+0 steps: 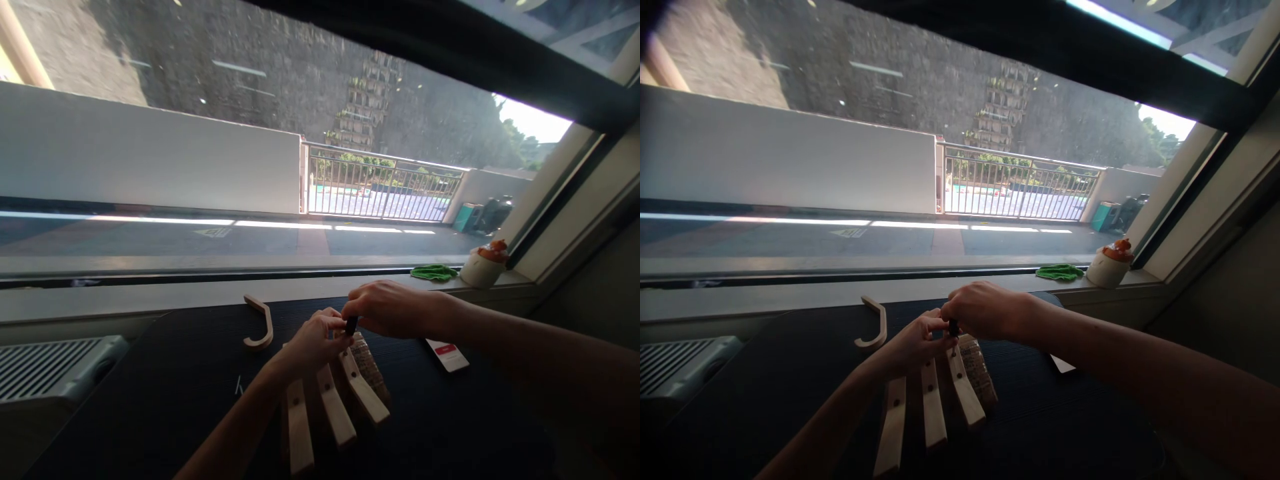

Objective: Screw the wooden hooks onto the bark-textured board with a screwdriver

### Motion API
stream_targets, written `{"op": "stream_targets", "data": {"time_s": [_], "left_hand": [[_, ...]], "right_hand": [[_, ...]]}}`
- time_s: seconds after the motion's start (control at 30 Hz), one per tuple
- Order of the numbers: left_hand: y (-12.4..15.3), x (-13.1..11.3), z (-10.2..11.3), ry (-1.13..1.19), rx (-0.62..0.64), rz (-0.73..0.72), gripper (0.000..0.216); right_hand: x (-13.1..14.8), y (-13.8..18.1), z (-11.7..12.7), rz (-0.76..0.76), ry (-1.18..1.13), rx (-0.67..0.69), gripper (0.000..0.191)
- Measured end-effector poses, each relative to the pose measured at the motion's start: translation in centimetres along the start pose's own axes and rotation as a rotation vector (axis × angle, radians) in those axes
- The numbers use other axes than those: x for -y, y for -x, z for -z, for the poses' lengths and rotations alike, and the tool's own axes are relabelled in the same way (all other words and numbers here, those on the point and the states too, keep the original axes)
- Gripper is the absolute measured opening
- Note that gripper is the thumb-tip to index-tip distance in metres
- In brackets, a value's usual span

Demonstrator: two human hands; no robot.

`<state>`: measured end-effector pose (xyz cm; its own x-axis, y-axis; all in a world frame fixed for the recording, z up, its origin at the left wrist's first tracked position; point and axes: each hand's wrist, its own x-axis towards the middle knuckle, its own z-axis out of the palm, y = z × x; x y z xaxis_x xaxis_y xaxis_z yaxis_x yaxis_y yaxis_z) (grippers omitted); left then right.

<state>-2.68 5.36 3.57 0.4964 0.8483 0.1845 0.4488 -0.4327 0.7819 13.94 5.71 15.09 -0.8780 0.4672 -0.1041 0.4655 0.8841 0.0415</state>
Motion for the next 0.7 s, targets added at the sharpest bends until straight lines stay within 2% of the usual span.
{"op": "stream_targets", "data": {"time_s": [0.4, 0.7], "left_hand": [[-0.23, 0.14, -0.2, 0.018, -0.008, -0.054, 0.024], [-0.05, -0.08, -0.12, -0.038, -0.007, -0.046, 0.023]], "right_hand": [[-0.45, -0.24, -0.42, -0.01, 0.049, 0.004, 0.018], [-0.1, -0.2, -0.92, -0.087, 0.112, 0.017, 0.017]]}}
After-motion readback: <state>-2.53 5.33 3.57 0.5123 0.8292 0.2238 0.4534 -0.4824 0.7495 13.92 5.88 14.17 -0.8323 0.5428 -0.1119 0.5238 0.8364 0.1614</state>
